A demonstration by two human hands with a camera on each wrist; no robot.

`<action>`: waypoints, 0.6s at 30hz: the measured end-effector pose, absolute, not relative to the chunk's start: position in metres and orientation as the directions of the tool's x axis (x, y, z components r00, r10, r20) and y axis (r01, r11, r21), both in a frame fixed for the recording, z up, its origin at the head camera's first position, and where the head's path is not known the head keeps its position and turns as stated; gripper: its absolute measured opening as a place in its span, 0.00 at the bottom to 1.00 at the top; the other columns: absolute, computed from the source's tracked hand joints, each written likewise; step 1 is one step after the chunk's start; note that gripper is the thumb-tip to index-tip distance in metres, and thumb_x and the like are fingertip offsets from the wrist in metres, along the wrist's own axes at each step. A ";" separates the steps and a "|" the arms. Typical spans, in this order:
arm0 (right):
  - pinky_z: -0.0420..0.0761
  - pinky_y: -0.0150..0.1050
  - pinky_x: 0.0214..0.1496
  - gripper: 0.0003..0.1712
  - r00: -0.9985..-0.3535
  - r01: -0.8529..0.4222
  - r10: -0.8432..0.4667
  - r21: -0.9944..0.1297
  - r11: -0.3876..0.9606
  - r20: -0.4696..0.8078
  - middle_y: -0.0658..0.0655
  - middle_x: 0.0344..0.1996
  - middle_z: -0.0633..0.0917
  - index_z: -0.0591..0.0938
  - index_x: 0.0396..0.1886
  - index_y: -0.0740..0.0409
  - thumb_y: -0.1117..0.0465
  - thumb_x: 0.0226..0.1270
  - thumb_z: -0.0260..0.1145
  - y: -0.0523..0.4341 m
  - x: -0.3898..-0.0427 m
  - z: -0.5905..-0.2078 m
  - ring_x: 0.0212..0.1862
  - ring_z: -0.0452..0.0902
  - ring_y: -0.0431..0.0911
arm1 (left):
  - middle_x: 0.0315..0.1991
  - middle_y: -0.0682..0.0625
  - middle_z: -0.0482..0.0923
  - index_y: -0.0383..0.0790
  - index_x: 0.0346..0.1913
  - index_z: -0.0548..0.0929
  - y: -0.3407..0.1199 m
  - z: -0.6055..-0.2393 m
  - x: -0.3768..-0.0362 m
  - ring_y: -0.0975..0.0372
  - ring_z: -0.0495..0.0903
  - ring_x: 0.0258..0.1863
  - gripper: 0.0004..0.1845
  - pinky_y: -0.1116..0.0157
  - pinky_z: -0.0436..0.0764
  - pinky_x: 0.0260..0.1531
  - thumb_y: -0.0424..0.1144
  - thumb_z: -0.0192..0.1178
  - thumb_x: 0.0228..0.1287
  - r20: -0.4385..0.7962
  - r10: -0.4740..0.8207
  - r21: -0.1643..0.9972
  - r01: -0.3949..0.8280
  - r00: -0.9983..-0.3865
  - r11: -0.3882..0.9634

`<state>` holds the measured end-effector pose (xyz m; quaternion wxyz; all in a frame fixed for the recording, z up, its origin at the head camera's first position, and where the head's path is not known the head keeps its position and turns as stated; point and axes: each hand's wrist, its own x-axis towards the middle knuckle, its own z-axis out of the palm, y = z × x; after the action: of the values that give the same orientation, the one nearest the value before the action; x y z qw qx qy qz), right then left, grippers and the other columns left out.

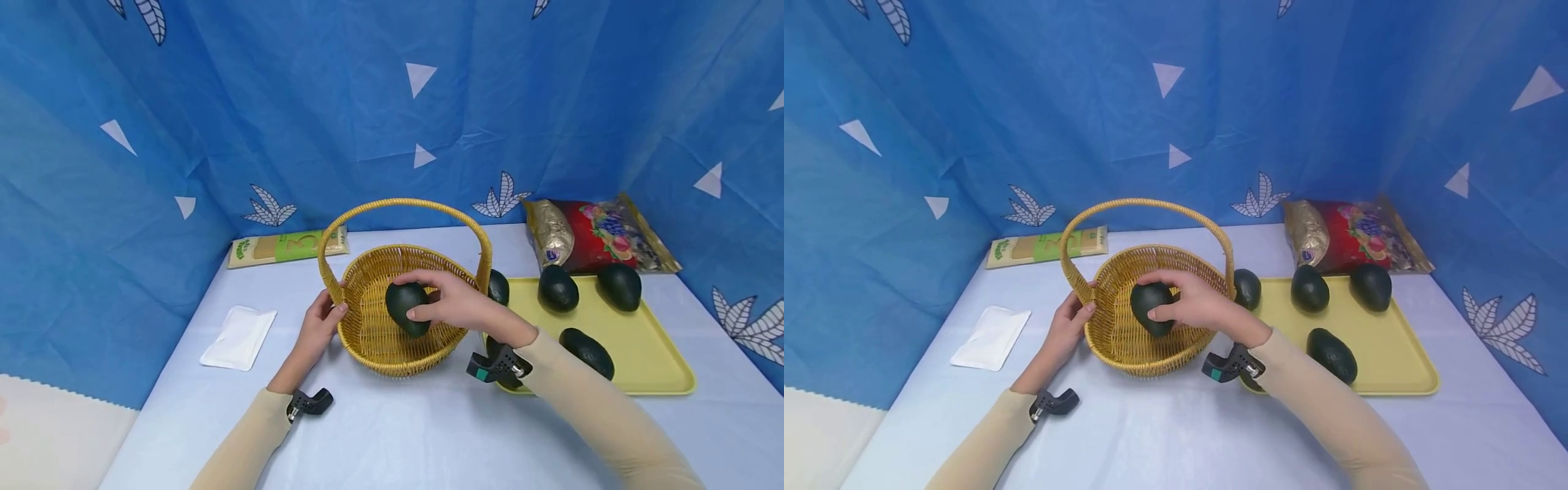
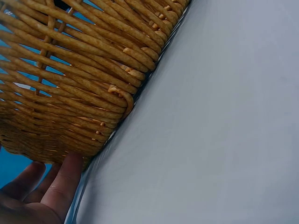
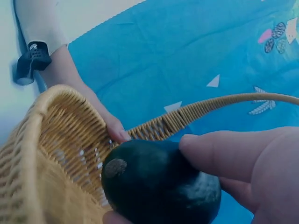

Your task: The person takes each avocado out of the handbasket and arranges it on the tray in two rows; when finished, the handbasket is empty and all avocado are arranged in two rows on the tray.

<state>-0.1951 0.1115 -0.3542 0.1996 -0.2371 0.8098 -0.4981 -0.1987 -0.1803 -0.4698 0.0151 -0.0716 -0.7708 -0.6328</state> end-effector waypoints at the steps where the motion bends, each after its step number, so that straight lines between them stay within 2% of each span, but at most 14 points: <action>1: 0.89 0.50 0.42 0.31 -0.808 -0.179 -0.582 -0.906 0.383 -0.086 0.64 0.69 0.72 0.77 0.69 0.51 0.65 0.65 0.70 0.116 -0.195 -0.354 0.52 0.84 0.57 | 0.72 0.34 0.69 0.42 0.75 0.67 -0.181 -0.470 -0.198 0.42 0.74 0.68 0.28 0.71 0.85 0.47 0.39 0.56 0.76 0.114 0.092 0.973 0.130 -0.989 0.190; 6: 0.88 0.44 0.41 0.31 -0.818 -0.150 -0.568 -0.917 0.370 -0.095 0.66 0.68 0.72 0.75 0.69 0.53 0.64 0.66 0.69 0.138 -0.190 -0.353 0.51 0.83 0.55 | 0.73 0.35 0.68 0.42 0.76 0.67 -0.181 -0.470 -0.197 0.43 0.73 0.69 0.28 0.72 0.84 0.48 0.39 0.55 0.77 0.112 0.094 0.971 0.129 -0.989 0.202; 11: 0.87 0.43 0.37 0.31 -0.821 -0.182 -0.567 -0.909 0.374 -0.069 0.68 0.67 0.74 0.74 0.69 0.57 0.63 0.67 0.69 0.161 -0.184 -0.354 0.47 0.83 0.52 | 0.73 0.35 0.68 0.43 0.76 0.67 -0.181 -0.470 -0.197 0.43 0.72 0.70 0.28 0.72 0.83 0.49 0.39 0.55 0.77 0.109 0.088 0.970 0.126 -0.990 0.210; 18: 0.87 0.44 0.43 0.31 -0.822 -0.163 -0.563 -0.910 0.382 -0.089 0.71 0.68 0.73 0.72 0.70 0.59 0.62 0.69 0.68 0.199 -0.170 -0.352 0.51 0.83 0.54 | 0.72 0.34 0.68 0.43 0.76 0.66 -0.181 -0.469 -0.197 0.42 0.73 0.68 0.28 0.72 0.84 0.46 0.40 0.55 0.76 0.110 0.092 0.972 0.126 -0.990 0.198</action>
<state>-0.1699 0.1986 -0.3524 0.1967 -0.2245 0.8076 -0.5085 -0.1973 -0.1813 -0.4690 0.0136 -0.0705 -0.7739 -0.6292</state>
